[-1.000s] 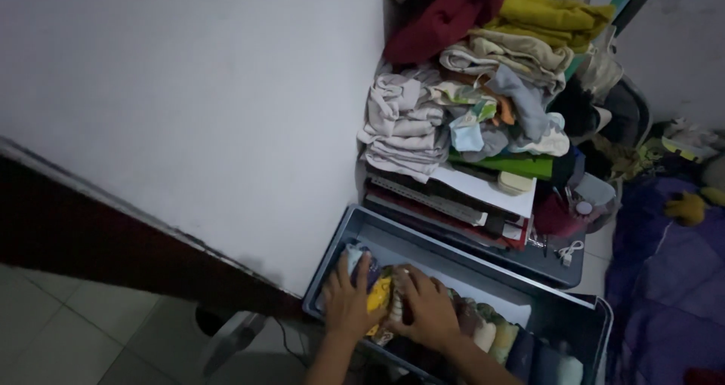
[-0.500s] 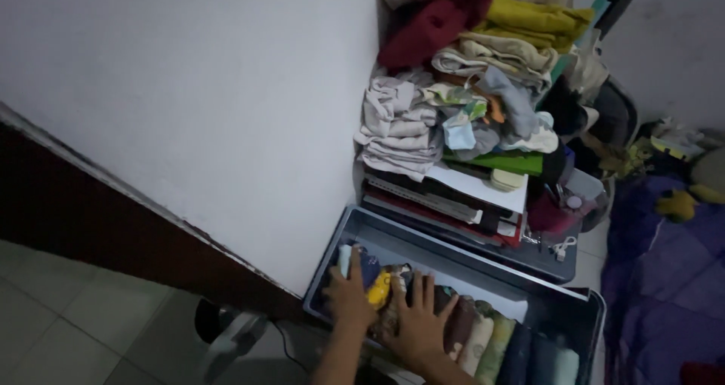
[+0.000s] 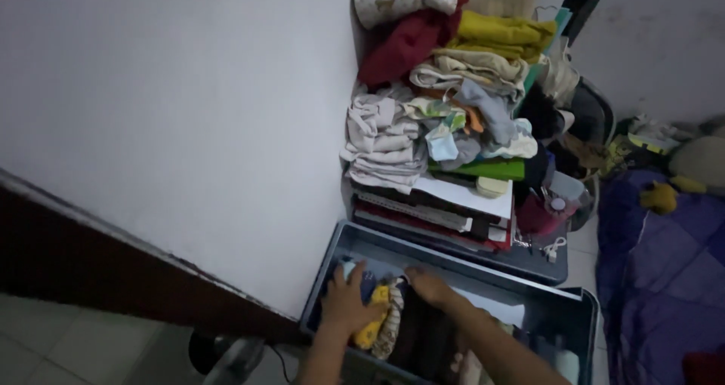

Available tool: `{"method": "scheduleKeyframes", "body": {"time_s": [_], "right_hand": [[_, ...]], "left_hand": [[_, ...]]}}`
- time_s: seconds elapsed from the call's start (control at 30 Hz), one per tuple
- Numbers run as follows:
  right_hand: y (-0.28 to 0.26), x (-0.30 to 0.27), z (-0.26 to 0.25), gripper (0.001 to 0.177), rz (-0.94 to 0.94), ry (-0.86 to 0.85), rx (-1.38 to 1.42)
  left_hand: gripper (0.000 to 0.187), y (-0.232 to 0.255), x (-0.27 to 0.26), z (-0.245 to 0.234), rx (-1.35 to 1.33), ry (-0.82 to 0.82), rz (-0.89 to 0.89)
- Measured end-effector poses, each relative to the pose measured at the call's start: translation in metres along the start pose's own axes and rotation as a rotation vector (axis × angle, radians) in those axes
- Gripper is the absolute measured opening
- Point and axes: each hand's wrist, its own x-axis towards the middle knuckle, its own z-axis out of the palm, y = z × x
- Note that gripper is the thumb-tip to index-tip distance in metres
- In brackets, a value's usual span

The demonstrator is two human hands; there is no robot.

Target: Organizing and folding baby clothes into a storage bin.

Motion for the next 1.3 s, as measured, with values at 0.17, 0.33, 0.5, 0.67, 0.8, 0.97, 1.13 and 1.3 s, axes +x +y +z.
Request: {"method": "scheduleKeyframes", "body": {"time_s": [0.17,0.33,0.5,0.67,0.8,0.97,1.13,1.3], "right_hand": [[-0.002,0.04,0.013,0.061,-0.019,-0.148,-0.084],[-0.082,-0.015,-0.007,0.062,0.103,-0.288,-0.18],[-0.006,0.039,0.021,0.052,-0.045,-0.383,0.088],[-0.05,-0.004,0.003,0.056,-0.005,-0.327,0.01],[-0.065,-0.024,-0.009,0.068,0.058,-0.274,-0.196],[-0.05,-0.044,-0.035,0.058,-0.238,-0.192,-0.25],[-0.151,-0.113,-0.142,0.04,-0.333,-0.123,-0.291],[-0.244,-0.157,-0.243,0.026,-0.48,0.198,-0.059]], "left_hand": [[0.109,0.013,-0.014,-0.016,0.026,0.021,0.002],[0.089,0.005,-0.003,0.002,0.048,0.072,-0.027],[0.058,-0.003,0.031,0.035,0.208,0.406,0.165],[0.04,-0.001,0.038,0.05,0.235,0.567,0.331],[0.027,0.004,0.049,0.05,0.287,0.629,0.425],[0.021,0.035,0.051,0.025,0.105,0.609,0.685],[0.022,0.112,0.032,-0.042,-0.029,0.699,0.991],[0.024,0.191,0.03,-0.125,-0.058,0.831,1.174]]}}
